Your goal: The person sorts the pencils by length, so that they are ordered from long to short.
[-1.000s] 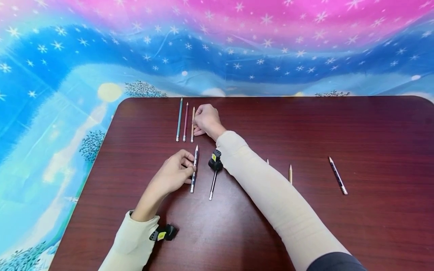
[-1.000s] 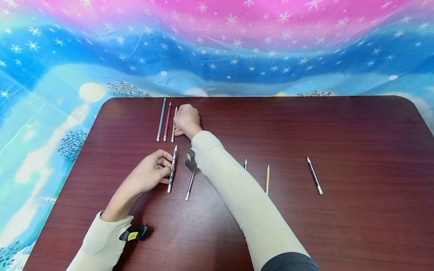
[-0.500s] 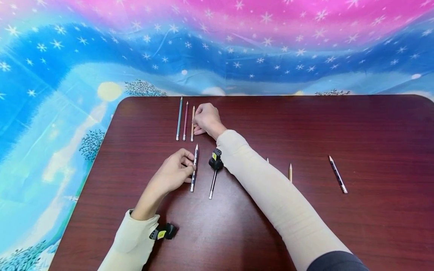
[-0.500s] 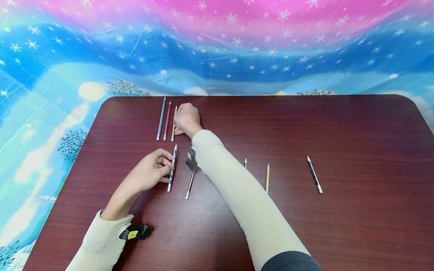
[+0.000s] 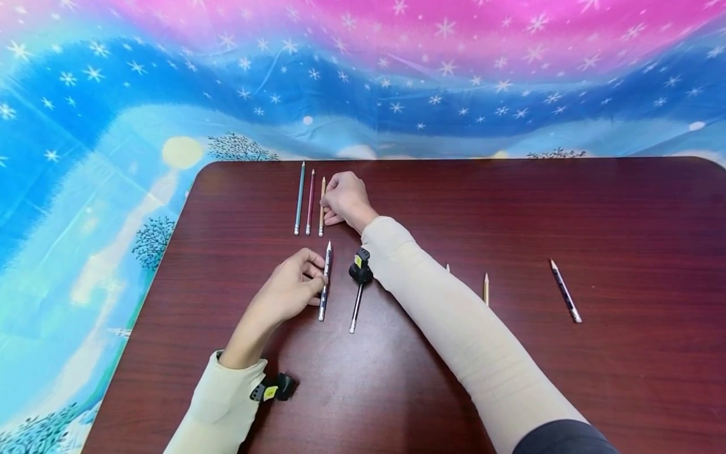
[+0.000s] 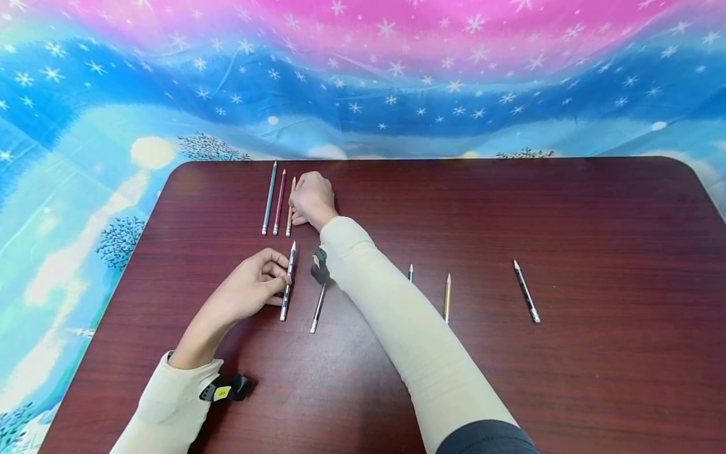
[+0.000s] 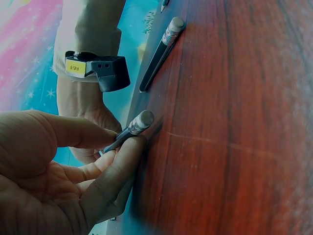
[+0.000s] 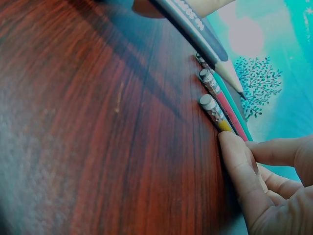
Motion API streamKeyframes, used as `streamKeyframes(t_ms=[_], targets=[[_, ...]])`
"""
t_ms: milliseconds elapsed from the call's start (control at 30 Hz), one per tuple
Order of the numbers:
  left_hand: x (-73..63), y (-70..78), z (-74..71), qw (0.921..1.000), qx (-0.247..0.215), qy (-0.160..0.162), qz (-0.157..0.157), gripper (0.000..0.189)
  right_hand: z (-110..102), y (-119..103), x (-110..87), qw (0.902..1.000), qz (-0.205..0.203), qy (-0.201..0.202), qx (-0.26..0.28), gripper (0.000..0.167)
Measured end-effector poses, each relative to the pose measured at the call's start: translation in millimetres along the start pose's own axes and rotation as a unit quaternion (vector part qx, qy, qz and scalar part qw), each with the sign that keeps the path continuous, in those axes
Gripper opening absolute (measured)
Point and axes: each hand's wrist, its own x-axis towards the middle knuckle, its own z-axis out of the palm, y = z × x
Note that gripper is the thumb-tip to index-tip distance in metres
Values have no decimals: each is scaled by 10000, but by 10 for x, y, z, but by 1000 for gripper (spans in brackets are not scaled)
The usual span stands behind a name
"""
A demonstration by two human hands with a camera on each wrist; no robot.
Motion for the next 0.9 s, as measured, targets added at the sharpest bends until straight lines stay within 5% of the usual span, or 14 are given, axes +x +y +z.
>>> streamKeyframes(t_ms=[900], targets=[[-9, 16, 2, 10000, -87, -35, 25, 23, -23, 26, 10, 9999, -48, -68, 95, 17]])
